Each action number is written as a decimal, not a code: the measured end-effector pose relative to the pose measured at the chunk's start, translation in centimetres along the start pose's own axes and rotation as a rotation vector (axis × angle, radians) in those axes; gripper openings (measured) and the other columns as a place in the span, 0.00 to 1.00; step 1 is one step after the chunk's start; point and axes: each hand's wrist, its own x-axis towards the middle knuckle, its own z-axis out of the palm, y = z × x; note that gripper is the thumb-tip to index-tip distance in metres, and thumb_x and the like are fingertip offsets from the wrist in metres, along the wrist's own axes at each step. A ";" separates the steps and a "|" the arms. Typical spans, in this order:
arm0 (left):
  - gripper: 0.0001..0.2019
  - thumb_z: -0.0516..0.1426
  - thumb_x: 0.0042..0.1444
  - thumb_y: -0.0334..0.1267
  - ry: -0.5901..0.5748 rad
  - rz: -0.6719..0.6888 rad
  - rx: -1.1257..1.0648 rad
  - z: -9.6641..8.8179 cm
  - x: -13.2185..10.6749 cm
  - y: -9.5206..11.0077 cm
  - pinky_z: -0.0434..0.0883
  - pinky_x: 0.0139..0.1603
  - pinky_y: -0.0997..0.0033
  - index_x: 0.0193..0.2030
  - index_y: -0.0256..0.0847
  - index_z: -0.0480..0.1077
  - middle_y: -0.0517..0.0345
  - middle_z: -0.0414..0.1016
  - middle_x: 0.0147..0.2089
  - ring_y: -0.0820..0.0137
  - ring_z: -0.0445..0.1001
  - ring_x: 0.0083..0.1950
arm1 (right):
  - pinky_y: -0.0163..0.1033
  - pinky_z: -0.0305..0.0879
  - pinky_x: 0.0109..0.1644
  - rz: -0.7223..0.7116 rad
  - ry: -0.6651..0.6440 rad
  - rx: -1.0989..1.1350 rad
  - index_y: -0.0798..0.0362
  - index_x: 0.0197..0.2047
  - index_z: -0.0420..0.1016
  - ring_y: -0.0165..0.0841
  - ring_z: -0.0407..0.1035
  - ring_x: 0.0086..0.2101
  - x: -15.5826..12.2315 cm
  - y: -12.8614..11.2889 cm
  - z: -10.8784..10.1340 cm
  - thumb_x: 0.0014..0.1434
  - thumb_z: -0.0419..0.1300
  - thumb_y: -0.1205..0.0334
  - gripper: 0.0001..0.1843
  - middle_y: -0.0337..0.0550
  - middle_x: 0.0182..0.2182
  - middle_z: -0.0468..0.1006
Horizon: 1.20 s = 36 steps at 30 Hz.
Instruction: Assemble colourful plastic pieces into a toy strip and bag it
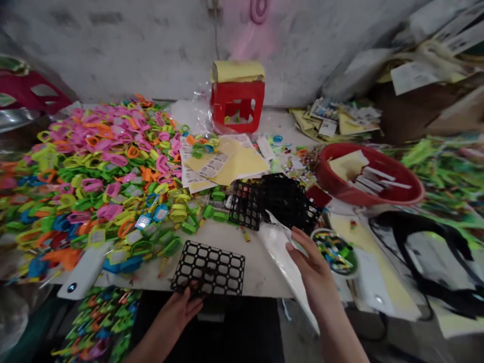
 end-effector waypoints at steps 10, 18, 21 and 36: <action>0.21 0.63 0.52 0.49 -0.185 0.008 0.526 -0.1 1.1 1.1 0.75 0.40 0.67 0.48 0.39 0.68 0.45 0.72 0.56 0.64 0.80 0.40 | 0.38 0.69 0.41 0.322 -0.176 0.408 0.48 0.40 0.79 0.34 0.72 0.35 -8.6 4.5 1.7 0.44 0.72 0.50 0.20 0.40 0.35 0.81; 0.15 0.53 0.59 0.50 -0.152 0.462 1.240 2.5 2.7 4.7 0.67 0.28 0.71 0.39 0.39 0.69 0.58 0.73 0.30 0.69 0.73 0.27 | 0.40 0.68 0.39 0.125 -0.341 0.195 0.53 0.41 0.78 0.35 0.70 0.33 -8.4 6.3 4.0 0.42 0.71 0.46 0.26 0.41 0.30 0.78; 0.18 0.56 0.58 0.43 -0.028 0.717 1.284 2.8 1.9 4.9 0.69 0.42 0.66 0.54 0.41 0.66 0.51 0.71 0.48 0.68 0.73 0.37 | 0.40 0.67 0.36 0.087 -0.359 0.177 0.54 0.40 0.77 0.34 0.69 0.30 -8.3 6.3 5.6 0.40 0.71 0.44 0.27 0.40 0.27 0.76; 0.18 0.56 0.55 0.33 -0.202 0.844 1.036 3.7 3.4 2.9 0.69 0.37 0.73 0.53 0.39 0.65 0.57 0.73 0.40 0.73 0.72 0.35 | 0.35 0.57 0.19 0.129 -0.337 0.005 0.55 0.34 0.75 0.30 0.61 0.17 -7.4 7.1 10.6 0.45 0.64 0.40 0.25 0.37 0.17 0.72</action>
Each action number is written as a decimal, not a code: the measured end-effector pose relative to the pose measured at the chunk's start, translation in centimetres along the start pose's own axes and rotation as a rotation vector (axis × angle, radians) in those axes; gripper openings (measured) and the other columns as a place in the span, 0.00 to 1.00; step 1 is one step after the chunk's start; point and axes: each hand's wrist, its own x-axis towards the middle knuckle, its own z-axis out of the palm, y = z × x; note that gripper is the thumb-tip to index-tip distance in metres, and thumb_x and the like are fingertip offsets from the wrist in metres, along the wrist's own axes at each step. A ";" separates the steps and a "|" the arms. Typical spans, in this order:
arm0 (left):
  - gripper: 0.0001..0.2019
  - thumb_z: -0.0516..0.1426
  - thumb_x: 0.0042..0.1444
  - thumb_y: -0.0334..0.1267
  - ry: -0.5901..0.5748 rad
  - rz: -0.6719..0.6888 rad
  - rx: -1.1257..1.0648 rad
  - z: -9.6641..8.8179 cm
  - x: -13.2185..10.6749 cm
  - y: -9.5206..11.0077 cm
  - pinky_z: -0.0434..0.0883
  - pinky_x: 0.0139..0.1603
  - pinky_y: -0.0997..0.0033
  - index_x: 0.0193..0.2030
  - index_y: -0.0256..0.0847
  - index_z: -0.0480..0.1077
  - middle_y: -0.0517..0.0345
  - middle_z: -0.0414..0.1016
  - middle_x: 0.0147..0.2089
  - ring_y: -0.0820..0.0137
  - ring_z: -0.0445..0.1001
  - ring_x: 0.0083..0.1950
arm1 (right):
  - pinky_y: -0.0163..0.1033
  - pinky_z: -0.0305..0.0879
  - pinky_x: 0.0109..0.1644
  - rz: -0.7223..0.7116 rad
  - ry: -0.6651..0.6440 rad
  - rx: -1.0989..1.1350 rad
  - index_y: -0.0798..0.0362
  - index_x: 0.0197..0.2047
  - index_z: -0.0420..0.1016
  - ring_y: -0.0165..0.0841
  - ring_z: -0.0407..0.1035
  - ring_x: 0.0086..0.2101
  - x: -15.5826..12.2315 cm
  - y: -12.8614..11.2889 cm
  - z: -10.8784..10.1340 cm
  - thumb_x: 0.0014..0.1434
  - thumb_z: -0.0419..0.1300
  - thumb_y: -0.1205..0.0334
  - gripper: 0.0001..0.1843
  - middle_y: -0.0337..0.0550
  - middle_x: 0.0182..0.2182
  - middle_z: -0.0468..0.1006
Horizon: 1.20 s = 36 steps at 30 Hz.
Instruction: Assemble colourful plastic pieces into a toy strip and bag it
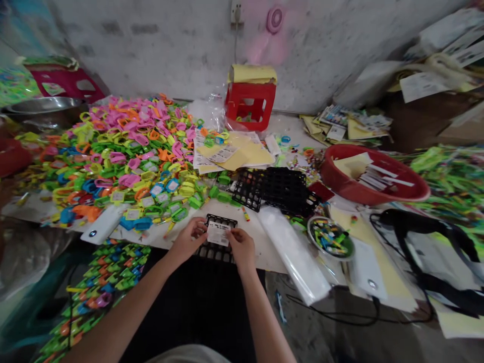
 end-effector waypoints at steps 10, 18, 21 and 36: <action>0.08 0.57 0.56 0.35 0.003 0.137 0.306 0.7 3.0 -0.1 0.71 0.43 0.67 0.40 0.38 0.76 0.53 0.75 0.37 0.68 0.73 0.38 | 0.38 0.62 0.30 -0.088 0.030 -0.249 0.51 0.28 0.75 0.36 0.70 0.26 2.4 -1.4 -0.4 0.47 0.62 0.50 0.13 0.41 0.21 0.77; 0.09 0.57 0.52 0.26 0.059 0.140 0.457 0.6 2.9 -1.4 0.70 0.43 0.66 0.38 0.39 0.75 0.55 0.76 0.35 0.68 0.72 0.37 | 0.38 0.61 0.32 -0.205 0.021 -0.542 0.49 0.27 0.70 0.37 0.71 0.28 2.5 -0.8 -0.1 0.54 0.56 0.52 0.11 0.41 0.23 0.76; 0.09 0.57 0.51 0.25 0.054 0.166 0.493 0.7 2.9 -1.5 0.70 0.46 0.63 0.39 0.38 0.74 0.54 0.75 0.37 0.66 0.72 0.40 | 0.39 0.60 0.34 -0.256 0.021 -0.624 0.49 0.26 0.68 0.37 0.70 0.29 2.6 -0.7 -0.1 0.55 0.54 0.52 0.11 0.42 0.24 0.75; 0.23 0.47 0.60 0.25 -0.265 0.279 0.716 1.6 2.2 -0.7 0.53 0.66 0.48 0.60 0.46 0.66 0.53 0.63 0.66 0.58 0.55 0.69 | 0.47 0.62 0.48 -0.476 0.158 -0.981 0.57 0.56 0.66 0.46 0.68 0.47 1.5 0.0 0.4 0.64 0.48 0.61 0.20 0.57 0.49 0.73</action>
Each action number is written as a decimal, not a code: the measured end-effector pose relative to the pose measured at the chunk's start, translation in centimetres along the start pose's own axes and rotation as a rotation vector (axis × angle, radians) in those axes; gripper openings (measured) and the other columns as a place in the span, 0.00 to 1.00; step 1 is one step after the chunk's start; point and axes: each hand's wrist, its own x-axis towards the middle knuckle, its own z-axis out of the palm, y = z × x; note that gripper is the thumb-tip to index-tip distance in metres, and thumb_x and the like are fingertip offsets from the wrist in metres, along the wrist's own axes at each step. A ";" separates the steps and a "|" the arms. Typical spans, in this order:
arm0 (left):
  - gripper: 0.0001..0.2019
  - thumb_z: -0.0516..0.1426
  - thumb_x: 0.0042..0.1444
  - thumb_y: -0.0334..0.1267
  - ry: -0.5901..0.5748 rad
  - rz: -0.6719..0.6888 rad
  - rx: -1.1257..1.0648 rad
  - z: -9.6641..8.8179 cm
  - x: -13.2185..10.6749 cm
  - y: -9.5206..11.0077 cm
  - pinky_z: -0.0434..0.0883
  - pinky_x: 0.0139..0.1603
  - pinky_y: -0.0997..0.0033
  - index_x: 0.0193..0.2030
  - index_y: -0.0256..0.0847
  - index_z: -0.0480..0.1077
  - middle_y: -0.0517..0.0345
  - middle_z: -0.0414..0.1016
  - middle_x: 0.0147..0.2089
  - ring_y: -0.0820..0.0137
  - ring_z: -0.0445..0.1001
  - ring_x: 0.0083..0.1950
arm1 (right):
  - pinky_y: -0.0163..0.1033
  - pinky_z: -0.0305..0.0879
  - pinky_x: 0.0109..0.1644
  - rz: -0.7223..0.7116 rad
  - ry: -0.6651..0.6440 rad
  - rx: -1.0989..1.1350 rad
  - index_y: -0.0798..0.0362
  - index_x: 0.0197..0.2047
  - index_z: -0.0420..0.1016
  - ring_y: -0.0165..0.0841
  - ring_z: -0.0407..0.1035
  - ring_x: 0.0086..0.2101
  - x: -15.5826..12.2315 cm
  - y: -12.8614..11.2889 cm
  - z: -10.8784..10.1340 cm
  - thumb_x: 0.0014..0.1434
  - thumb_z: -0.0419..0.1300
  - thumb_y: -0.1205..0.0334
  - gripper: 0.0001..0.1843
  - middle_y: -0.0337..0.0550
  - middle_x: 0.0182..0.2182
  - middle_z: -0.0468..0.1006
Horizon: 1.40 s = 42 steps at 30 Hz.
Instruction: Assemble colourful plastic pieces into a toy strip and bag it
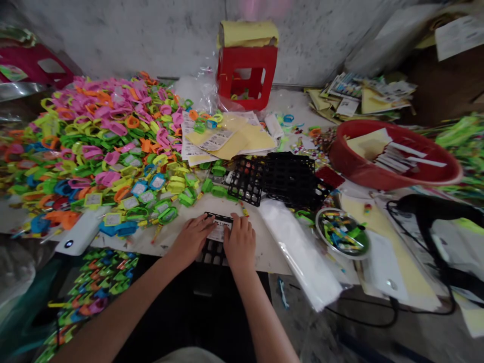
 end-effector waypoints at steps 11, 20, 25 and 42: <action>0.26 0.46 0.62 0.30 -0.039 -0.039 -0.099 0.3 -1.2 -0.1 0.42 0.70 0.46 0.67 0.49 0.58 0.55 0.51 0.72 0.61 0.47 0.73 | 0.63 0.41 0.66 -0.215 -0.215 -0.047 0.49 0.70 0.50 0.46 0.50 0.65 -3.4 0.5 0.7 0.67 0.44 0.47 0.31 0.46 0.66 0.55; 0.26 0.43 0.64 0.31 0.089 -0.054 0.117 2.3 -1.6 -0.5 0.50 0.69 0.48 0.69 0.41 0.51 0.49 0.50 0.72 0.62 0.48 0.73 | 0.61 0.42 0.67 -0.148 -0.242 -0.135 0.54 0.69 0.52 0.44 0.46 0.66 -3.2 1.3 0.9 0.68 0.42 0.48 0.31 0.47 0.67 0.54; 0.27 0.43 0.67 0.40 0.106 -0.095 0.114 1.8 -3.2 0.6 0.49 0.69 0.45 0.71 0.41 0.45 0.46 0.36 0.75 0.59 0.40 0.74 | 0.53 0.47 0.66 -0.150 -0.134 -0.212 0.49 0.58 0.70 0.45 0.51 0.64 1.6 1.4 -1.1 0.65 0.49 0.55 0.22 0.47 0.65 0.60; 0.35 0.61 0.55 0.39 -0.151 0.060 0.146 0.4 -5.3 1.1 0.45 0.69 0.39 0.68 0.47 0.54 0.48 0.43 0.74 0.52 0.40 0.73 | 0.50 0.59 0.61 -0.331 0.174 -0.117 0.57 0.58 0.70 0.42 0.63 0.57 7.8 3.4 -7.6 0.62 0.48 0.64 0.23 0.54 0.59 0.68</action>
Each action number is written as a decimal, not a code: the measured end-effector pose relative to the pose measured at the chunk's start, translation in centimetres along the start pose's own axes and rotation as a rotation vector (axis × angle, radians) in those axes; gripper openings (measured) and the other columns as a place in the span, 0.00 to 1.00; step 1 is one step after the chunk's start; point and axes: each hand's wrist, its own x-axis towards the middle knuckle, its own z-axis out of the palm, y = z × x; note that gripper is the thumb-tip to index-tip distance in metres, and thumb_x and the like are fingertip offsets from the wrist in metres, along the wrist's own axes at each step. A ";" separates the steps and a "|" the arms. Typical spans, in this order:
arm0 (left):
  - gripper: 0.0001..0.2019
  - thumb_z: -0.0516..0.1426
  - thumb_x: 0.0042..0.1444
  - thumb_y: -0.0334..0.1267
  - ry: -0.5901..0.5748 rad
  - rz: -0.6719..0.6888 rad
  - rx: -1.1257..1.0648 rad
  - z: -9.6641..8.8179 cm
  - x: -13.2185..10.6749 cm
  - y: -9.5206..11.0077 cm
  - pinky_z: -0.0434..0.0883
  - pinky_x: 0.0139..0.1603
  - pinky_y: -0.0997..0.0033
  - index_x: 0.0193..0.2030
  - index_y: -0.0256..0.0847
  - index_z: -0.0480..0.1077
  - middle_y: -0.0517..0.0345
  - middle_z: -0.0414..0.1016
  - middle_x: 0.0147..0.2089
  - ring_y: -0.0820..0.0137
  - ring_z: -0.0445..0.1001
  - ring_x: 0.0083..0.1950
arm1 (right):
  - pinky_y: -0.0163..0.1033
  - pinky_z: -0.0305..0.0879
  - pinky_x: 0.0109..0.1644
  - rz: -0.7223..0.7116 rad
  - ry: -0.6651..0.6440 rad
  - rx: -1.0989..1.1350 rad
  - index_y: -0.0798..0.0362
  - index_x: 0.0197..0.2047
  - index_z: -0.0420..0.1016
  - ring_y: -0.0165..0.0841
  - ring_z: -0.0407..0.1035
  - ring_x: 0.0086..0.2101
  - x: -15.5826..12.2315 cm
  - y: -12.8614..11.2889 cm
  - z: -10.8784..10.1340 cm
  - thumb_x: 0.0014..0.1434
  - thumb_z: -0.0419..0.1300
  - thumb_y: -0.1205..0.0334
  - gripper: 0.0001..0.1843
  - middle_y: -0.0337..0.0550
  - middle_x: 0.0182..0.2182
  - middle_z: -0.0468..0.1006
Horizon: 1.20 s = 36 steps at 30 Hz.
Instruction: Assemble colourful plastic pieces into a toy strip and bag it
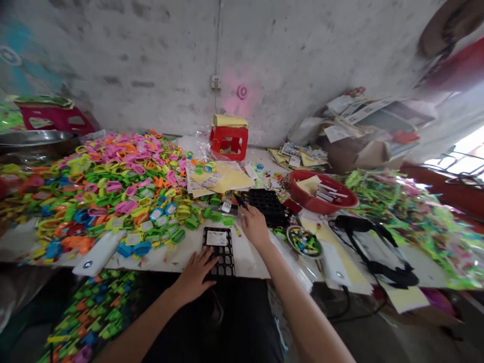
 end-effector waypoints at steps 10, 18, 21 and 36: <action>0.35 0.61 0.54 0.37 0.034 -0.061 0.039 0.8 -0.3 0.0 0.45 0.69 0.39 0.68 0.51 0.54 0.52 0.43 0.74 0.54 0.41 0.73 | 0.53 0.63 0.60 0.047 0.270 0.228 0.54 0.55 0.73 0.41 0.67 0.55 -1.6 2.6 -1.3 0.64 0.47 0.58 0.22 0.55 0.54 0.74; 0.37 0.63 0.53 0.39 0.006 -0.126 -0.061 0.8 -1.0 0.0 0.43 0.70 0.39 0.68 0.53 0.53 0.52 0.40 0.74 0.54 0.40 0.74 | 0.51 0.64 0.60 0.111 0.376 0.525 0.52 0.56 0.73 0.41 0.64 0.58 -0.7 2.7 -3.0 0.63 0.52 0.54 0.21 0.51 0.55 0.74; 0.41 0.63 0.52 0.39 -0.017 -0.134 -0.091 0.7 -1.1 -0.4 0.43 0.70 0.41 0.70 0.50 0.50 0.50 0.39 0.74 0.55 0.40 0.74 | 0.48 0.66 0.59 -0.175 0.272 0.390 0.49 0.59 0.70 0.39 0.65 0.57 -3.5 -0.6 -2.2 0.64 0.51 0.62 0.21 0.48 0.60 0.69; 0.39 0.56 0.58 0.53 0.035 -0.120 -0.285 -3.4 -2.7 -3.4 0.49 0.71 0.54 0.71 0.58 0.40 0.61 0.34 0.75 0.59 0.40 0.74 | 0.45 0.64 0.56 -0.212 -0.278 0.371 0.43 0.45 0.76 0.37 0.69 0.52 -11.4 -5.9 -0.6 0.60 0.54 0.66 0.14 0.37 0.55 0.74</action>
